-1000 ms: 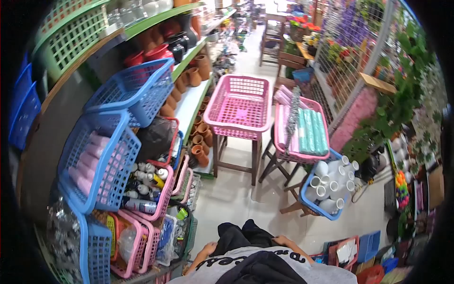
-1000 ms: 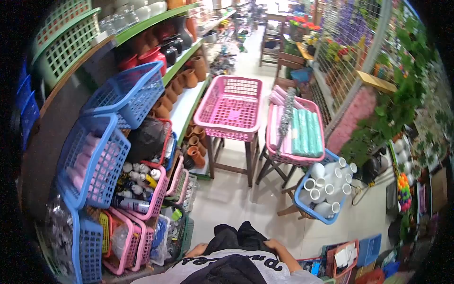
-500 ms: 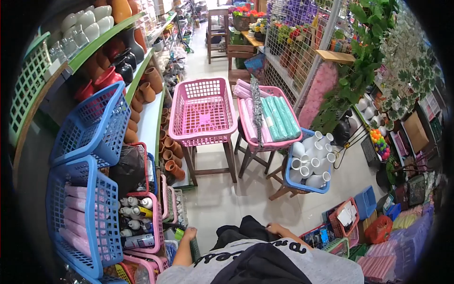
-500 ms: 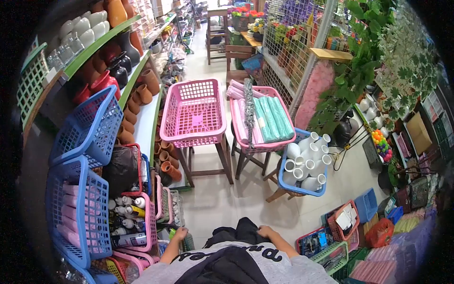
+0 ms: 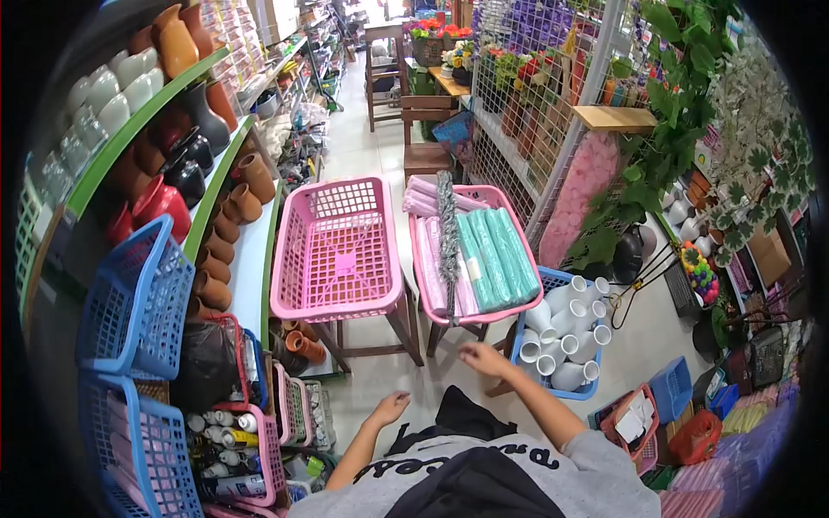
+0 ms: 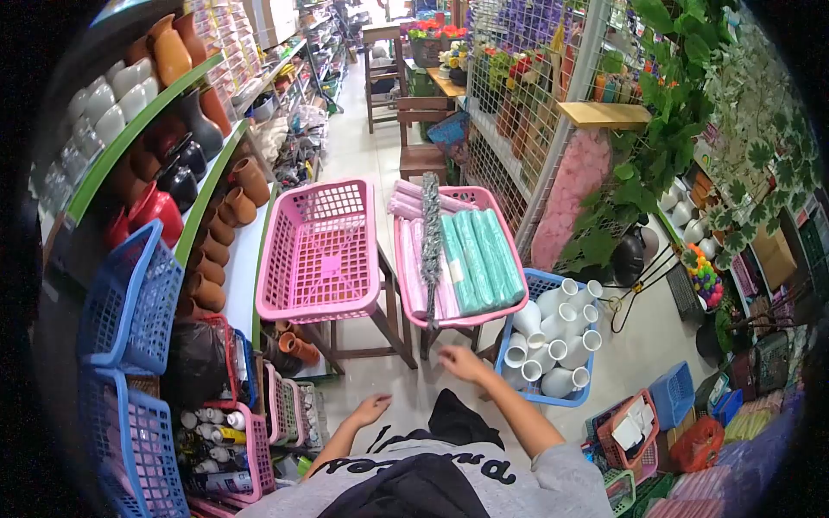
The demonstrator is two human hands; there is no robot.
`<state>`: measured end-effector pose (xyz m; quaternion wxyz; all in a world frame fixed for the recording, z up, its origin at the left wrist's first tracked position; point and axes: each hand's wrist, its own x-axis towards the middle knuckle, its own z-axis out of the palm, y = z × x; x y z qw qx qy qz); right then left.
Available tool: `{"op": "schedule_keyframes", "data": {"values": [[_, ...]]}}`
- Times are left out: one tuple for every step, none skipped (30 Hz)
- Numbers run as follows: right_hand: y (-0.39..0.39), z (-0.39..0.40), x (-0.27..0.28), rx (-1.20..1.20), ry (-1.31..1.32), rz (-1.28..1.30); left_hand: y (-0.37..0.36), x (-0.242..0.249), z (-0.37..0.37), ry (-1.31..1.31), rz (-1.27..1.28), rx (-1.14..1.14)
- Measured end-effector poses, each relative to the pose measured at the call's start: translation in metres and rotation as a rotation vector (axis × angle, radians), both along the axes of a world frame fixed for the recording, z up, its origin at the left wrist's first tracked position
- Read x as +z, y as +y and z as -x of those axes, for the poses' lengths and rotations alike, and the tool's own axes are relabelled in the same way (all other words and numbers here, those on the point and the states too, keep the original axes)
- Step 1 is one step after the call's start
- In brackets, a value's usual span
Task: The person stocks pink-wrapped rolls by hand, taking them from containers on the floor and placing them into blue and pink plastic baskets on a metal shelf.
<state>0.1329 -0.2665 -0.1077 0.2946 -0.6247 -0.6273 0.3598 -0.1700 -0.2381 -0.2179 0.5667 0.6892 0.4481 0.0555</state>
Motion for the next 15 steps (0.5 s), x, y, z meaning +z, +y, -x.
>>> {"op": "schedule_keyframes", "data": {"values": [[0.020,-0.010,0.016,-0.036,0.060,-0.029,0.016,0.029,-0.024,-0.042,-0.019,-0.039],[0.035,-0.018,0.026,-0.110,0.167,-0.028,0.031,0.045,-0.045,-0.115,-0.019,-0.074],[0.052,-0.027,0.034,-0.182,0.272,-0.029,0.048,0.061,-0.066,-0.191,-0.021,-0.109],[0.071,-0.036,0.040,-0.182,0.277,-0.033,0.063,0.091,-0.088,-0.261,-0.054,-0.165],[0.087,-0.044,0.044,-0.181,0.220,-0.106,0.074,0.128,-0.107,-0.328,-0.081,-0.222],[0.100,-0.049,0.045,-0.181,0.164,-0.174,0.085,0.161,-0.124,-0.332,-0.086,-0.281],[0.112,-0.051,0.040,-0.181,0.172,-0.164,0.096,0.190,-0.138,-0.337,-0.089,-0.338],[0.129,-0.053,0.033,-0.241,0.079,-0.244,0.105,0.219,-0.148,-0.365,-0.091,-0.355],[0.147,-0.056,0.028,-0.303,-0.017,-0.326,0.117,0.239,-0.158,-0.394,-0.098,-0.374],[0.166,-0.059,0.026,-0.305,-0.011,-0.324,0.134,0.246,-0.165,-0.349,-0.152,-0.377],[0.185,-0.060,0.024,-0.380,-0.064,-0.348,0.147,0.259,-0.173,-0.432,-0.216,-0.327],[0.199,-0.059,0.021,-0.454,-0.114,-0.363,0.167,0.265,-0.179,-0.332,-0.292,-0.328],[0.208,-0.056,0.026,-0.456,-0.100,-0.342,0.184,0.269,-0.182,-0.229,-0.361,-0.329],[0.212,-0.053,0.040,-0.494,-0.146,-0.230,0.198,0.269,-0.187,-0.281,-0.402,-0.310],[0.219,-0.051,0.049,-0.533,-0.193,-0.129,0.215,0.267,-0.192,-0.337,-0.455,-0.295]]}}
